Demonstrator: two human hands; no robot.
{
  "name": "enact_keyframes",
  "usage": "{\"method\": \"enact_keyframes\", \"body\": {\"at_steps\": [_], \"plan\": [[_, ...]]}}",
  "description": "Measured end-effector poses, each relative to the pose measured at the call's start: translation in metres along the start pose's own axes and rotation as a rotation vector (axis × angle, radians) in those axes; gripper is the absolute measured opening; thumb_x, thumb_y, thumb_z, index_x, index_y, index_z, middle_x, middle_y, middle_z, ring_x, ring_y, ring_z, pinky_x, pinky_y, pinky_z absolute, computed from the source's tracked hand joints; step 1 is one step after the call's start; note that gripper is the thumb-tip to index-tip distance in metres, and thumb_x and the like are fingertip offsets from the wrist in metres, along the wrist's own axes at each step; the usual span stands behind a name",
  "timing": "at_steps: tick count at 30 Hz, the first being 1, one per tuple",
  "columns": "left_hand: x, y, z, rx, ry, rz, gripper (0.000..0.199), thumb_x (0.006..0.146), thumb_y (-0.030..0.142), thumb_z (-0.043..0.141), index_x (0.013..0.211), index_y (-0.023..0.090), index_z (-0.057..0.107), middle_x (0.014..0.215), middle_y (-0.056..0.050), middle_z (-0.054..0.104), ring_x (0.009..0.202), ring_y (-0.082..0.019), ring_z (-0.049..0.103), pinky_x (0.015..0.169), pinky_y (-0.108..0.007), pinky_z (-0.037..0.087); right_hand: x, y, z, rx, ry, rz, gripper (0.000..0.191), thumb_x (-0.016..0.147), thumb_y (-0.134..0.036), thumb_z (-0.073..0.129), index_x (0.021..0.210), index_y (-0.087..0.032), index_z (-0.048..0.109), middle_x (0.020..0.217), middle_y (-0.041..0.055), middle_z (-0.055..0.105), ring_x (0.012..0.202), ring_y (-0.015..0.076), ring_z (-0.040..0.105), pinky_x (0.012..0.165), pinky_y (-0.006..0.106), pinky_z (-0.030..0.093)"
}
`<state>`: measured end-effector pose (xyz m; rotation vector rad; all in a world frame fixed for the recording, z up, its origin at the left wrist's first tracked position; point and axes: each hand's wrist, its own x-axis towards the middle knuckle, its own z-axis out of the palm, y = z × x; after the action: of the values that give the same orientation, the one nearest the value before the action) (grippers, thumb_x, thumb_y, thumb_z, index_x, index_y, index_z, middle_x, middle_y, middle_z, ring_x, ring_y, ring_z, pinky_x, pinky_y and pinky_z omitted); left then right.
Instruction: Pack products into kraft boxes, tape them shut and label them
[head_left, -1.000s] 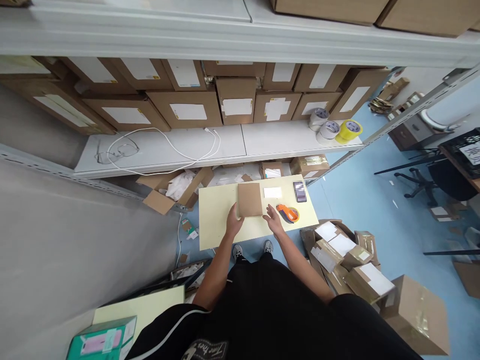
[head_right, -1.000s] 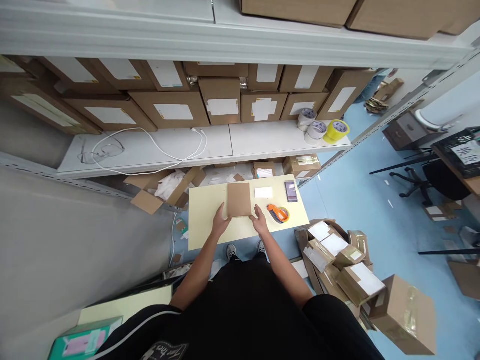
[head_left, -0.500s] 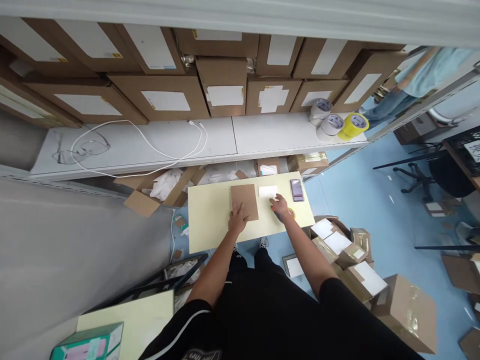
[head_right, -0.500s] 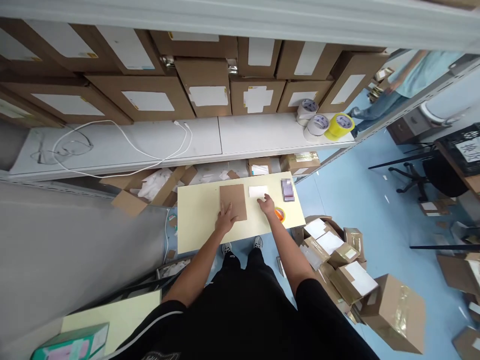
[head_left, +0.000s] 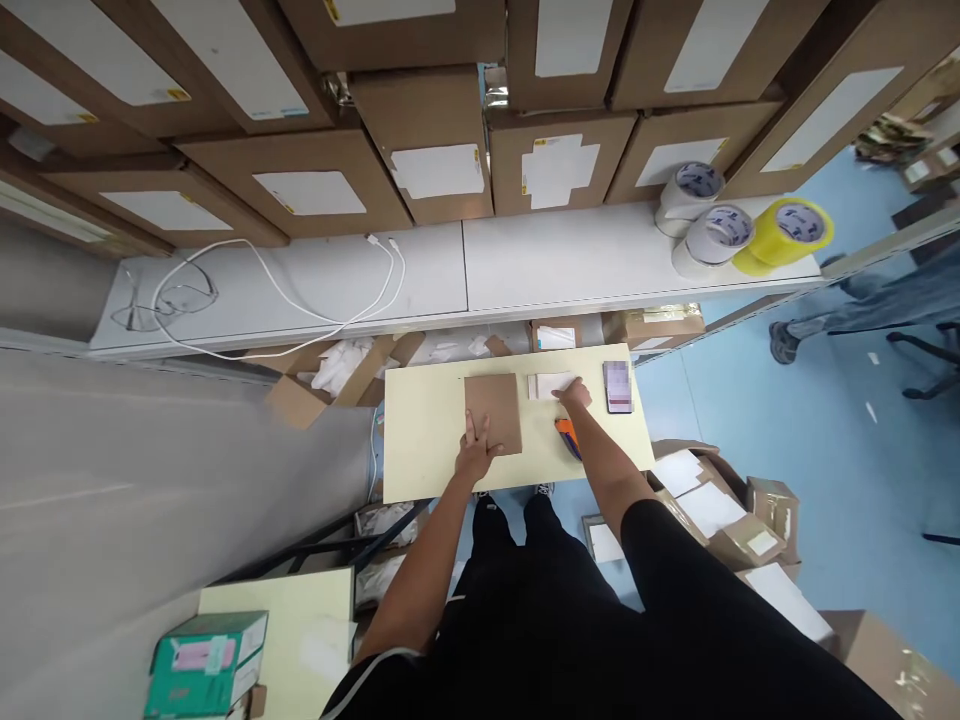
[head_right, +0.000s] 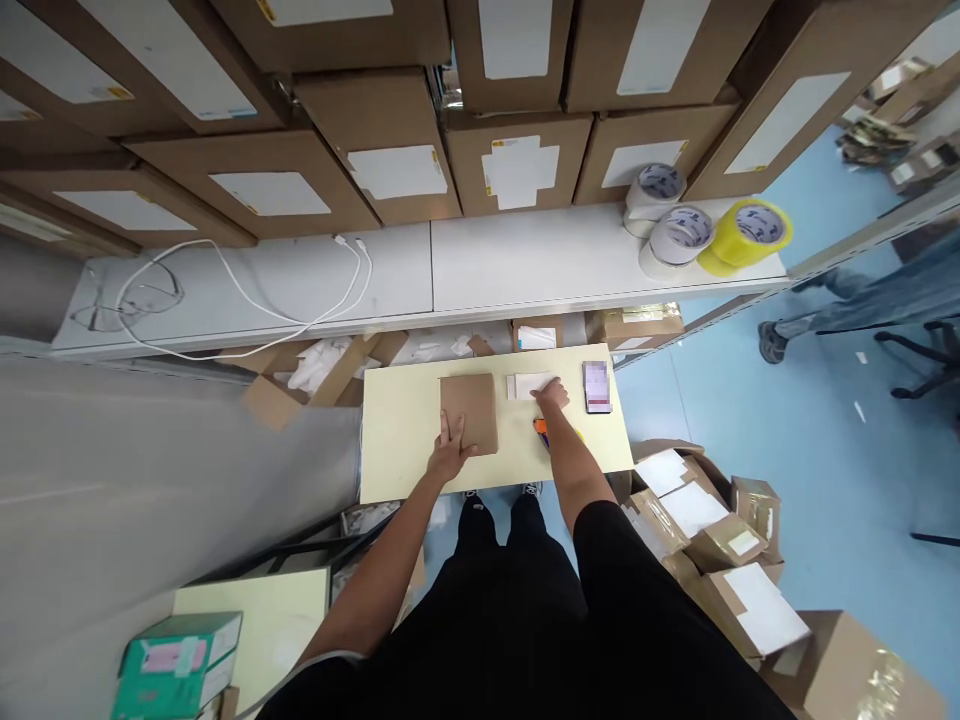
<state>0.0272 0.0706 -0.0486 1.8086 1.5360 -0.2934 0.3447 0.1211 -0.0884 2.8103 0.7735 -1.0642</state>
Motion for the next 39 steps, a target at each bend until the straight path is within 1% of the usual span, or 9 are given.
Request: {"method": "enact_keyframes", "body": {"at_steps": [5, 12, 15, 18, 20, 25, 30, 34, 39], "plan": [[-0.001, 0.005, -0.006, 0.01, -0.004, -0.028, 0.081, 0.097, 0.059, 0.057, 0.169, 0.041, 0.023, 0.178, 0.0, -0.018, 0.149, -0.042, 0.041, 0.115, -0.055, 0.047, -0.01, 0.02, -0.028, 0.015, 0.046, -0.202, 0.029, 0.103, -0.03, 0.058, 0.128, -0.019, 0.065, 0.124, 0.0163, 0.073, 0.112, 0.0259, 0.07, 0.086, 0.031, 0.05], [-0.003, 0.013, -0.018, 0.041, -0.028, -0.059, 0.087, 0.094, 0.06, 0.057, 0.17, 0.039, 0.018, 0.177, -0.004, -0.018, 0.141, -0.04, 0.054, 0.114, -0.054, 0.047, -0.063, 0.044, -0.064, -0.071, 0.081, -0.439, 0.016, 0.102, -0.031, 0.059, 0.103, -0.023, 0.073, 0.103, 0.0121, 0.076, 0.099, 0.0264, 0.071, 0.076, 0.029, 0.044], [-0.007, 0.024, -0.026, 0.077, -0.018, -0.09, 0.088, 0.091, 0.058, 0.062, 0.169, 0.039, 0.023, 0.178, -0.005, -0.013, 0.149, -0.044, 0.045, 0.116, -0.058, 0.044, -0.087, 0.057, -0.074, -0.039, 0.127, -0.462, 0.018, 0.099, -0.039, 0.065, 0.09, -0.023, 0.068, 0.091, 0.009, 0.075, 0.086, 0.0237, 0.068, 0.066, 0.028, 0.038], [-0.01, 0.048, -0.033, 0.107, 0.082, -0.063, 0.087, 0.087, 0.051, 0.071, 0.165, 0.034, 0.037, 0.179, -0.008, 0.002, 0.161, -0.046, 0.018, 0.123, -0.066, 0.03, -0.104, 0.072, -0.081, 0.051, 0.182, -0.477, 0.028, 0.097, -0.046, 0.067, 0.08, -0.024, 0.061, 0.079, 0.0053, 0.07, 0.072, 0.0212, 0.062, 0.06, 0.028, 0.032], [-0.009, 0.074, -0.036, 0.028, 0.166, 0.052, 0.079, 0.088, 0.045, 0.071, 0.161, 0.027, 0.045, 0.178, -0.01, 0.016, 0.163, -0.041, 0.013, 0.127, -0.061, 0.025, -0.112, 0.08, -0.086, 0.124, 0.206, -0.507, 0.035, 0.095, -0.049, 0.068, 0.074, -0.025, 0.055, 0.071, 0.0028, 0.065, 0.066, 0.0196, 0.057, 0.058, 0.029, 0.03], [0.003, 0.152, -0.041, -0.512, 0.19, 0.203, 0.066, 0.094, 0.049, 0.066, 0.151, 0.017, 0.057, 0.147, -0.017, 0.065, 0.135, -0.028, 0.062, 0.112, -0.04, 0.049, -0.127, 0.093, -0.095, 0.287, 0.179, -0.629, 0.043, 0.093, -0.054, 0.068, 0.068, -0.025, 0.049, 0.065, -0.001, 0.06, 0.064, 0.0173, 0.053, 0.057, 0.027, 0.032], [0.001, 0.184, -0.053, -0.55, 0.337, 0.19, 0.034, 0.09, 0.047, 0.069, 0.105, 0.019, 0.081, 0.1, -0.006, 0.081, 0.094, -0.024, 0.074, 0.089, -0.034, 0.057, -0.136, 0.1, -0.101, 0.385, 0.096, -0.603, 0.027, 0.085, -0.045, 0.08, 0.096, -0.023, 0.069, 0.09, 0.003, 0.074, 0.075, 0.0194, 0.067, 0.065, 0.027, 0.047], [-0.013, 0.172, -0.064, -0.384, 0.43, 0.239, 0.027, 0.098, 0.036, 0.062, 0.108, 0.023, 0.083, 0.11, -0.009, 0.082, 0.099, -0.026, 0.074, 0.091, -0.038, 0.057, -0.136, 0.108, -0.098, 0.516, 0.035, -0.63, 0.066, 0.08, -0.039, 0.084, 0.14, -0.027, 0.062, 0.131, 0.0089, 0.072, 0.096, 0.0234, 0.074, 0.08, 0.032, 0.058], [-0.031, 0.156, -0.079, -0.368, 0.556, 0.494, 0.023, 0.098, 0.031, 0.063, 0.106, 0.029, 0.085, 0.131, -0.007, 0.075, 0.122, -0.03, 0.066, 0.106, -0.047, 0.053, -0.13, 0.105, -0.087, 0.598, 0.029, -0.824, 0.063, 0.084, -0.021, 0.071, 0.145, -0.031, 0.062, 0.154, 0.0095, 0.058, 0.093, 0.0214, 0.075, 0.09, 0.041, 0.062]]}}
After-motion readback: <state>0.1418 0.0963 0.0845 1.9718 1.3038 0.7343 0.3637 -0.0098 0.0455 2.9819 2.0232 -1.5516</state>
